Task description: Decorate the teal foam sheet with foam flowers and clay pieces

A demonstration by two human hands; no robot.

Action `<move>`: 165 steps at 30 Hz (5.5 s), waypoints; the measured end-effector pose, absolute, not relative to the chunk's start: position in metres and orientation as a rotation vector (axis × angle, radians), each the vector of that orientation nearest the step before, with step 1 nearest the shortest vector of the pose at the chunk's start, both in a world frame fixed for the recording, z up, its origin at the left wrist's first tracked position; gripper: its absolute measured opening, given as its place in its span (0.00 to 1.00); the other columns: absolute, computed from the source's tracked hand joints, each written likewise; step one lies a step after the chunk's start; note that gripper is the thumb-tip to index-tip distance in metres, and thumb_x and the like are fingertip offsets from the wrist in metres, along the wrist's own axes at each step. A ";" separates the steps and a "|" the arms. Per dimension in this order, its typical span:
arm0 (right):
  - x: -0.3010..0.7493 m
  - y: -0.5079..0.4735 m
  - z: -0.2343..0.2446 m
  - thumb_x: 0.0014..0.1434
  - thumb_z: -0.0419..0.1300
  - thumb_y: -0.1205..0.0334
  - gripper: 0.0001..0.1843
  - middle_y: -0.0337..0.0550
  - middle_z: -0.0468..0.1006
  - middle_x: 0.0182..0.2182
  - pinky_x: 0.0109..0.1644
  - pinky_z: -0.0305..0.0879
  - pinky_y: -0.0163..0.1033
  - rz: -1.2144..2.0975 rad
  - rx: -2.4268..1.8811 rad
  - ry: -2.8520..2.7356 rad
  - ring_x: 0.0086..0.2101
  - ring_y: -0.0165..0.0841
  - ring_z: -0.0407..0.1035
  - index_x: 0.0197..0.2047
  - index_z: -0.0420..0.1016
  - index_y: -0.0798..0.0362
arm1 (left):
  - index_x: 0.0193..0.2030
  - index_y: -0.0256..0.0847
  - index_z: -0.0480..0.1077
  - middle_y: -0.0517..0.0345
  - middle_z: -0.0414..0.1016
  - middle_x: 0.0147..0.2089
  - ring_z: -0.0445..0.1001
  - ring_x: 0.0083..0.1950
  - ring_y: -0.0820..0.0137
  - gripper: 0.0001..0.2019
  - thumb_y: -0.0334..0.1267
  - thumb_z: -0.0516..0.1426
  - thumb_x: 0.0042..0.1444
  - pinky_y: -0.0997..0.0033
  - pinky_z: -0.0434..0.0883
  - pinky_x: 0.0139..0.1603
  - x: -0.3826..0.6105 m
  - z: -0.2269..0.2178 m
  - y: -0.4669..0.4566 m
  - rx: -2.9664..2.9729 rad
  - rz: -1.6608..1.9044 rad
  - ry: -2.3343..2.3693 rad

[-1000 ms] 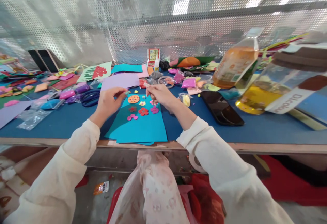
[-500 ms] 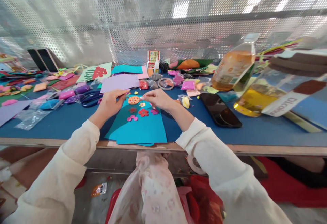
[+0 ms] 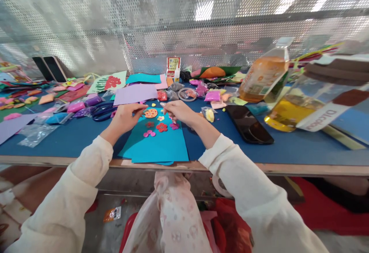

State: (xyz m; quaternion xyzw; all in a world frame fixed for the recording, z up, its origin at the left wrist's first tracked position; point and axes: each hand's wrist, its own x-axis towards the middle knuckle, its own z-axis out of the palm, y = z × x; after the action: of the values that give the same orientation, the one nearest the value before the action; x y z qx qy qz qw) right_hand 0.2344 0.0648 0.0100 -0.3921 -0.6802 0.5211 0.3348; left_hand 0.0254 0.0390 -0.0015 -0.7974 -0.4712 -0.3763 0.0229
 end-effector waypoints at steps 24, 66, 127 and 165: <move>0.237 0.067 0.006 0.53 0.57 0.49 0.19 0.31 0.56 0.12 0.18 0.48 0.31 1.197 -1.031 -1.935 0.14 0.21 0.50 0.29 0.74 0.59 | 0.42 0.36 0.73 0.52 0.78 0.40 0.75 0.37 0.71 0.11 0.30 0.52 0.54 0.72 0.70 0.39 0.025 -0.003 0.039 -2.495 -1.114 -1.404; 0.231 0.071 0.010 0.54 0.55 0.60 0.12 0.30 0.56 0.13 0.19 0.45 0.31 1.276 -0.984 -1.763 0.15 0.21 0.50 0.22 0.60 0.54 | 0.36 0.43 0.74 0.55 0.77 0.39 0.74 0.42 0.69 0.06 0.37 0.55 0.56 0.68 0.69 0.42 0.035 -0.008 -0.014 -2.700 -0.912 -1.071; 0.235 0.070 0.005 0.52 0.54 0.55 0.15 0.34 0.61 0.17 0.26 0.47 0.32 0.767 -0.985 -2.121 0.20 0.23 0.54 0.23 0.67 0.58 | 0.62 0.41 0.55 0.49 0.60 0.62 0.55 0.64 0.58 0.26 0.37 0.51 0.55 0.53 0.57 0.60 0.027 -0.007 -0.044 -2.808 -0.620 -1.096; 0.235 0.065 0.012 0.51 0.53 0.40 0.29 0.32 0.55 0.10 0.21 0.47 0.32 1.012 -1.020 -2.094 0.14 0.22 0.51 0.25 0.76 0.60 | 0.37 0.45 0.73 0.60 0.78 0.37 0.73 0.41 0.67 0.04 0.36 0.58 0.54 0.59 0.63 0.46 0.022 -0.017 -0.034 -2.487 -0.888 -1.120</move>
State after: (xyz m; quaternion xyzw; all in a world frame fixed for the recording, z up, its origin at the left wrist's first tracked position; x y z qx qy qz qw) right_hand 0.2345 0.0646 0.0115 -0.3837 -0.7874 0.3806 0.2966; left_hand 0.0224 -0.0342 -0.0169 -0.8589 -0.3868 -0.3068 0.1363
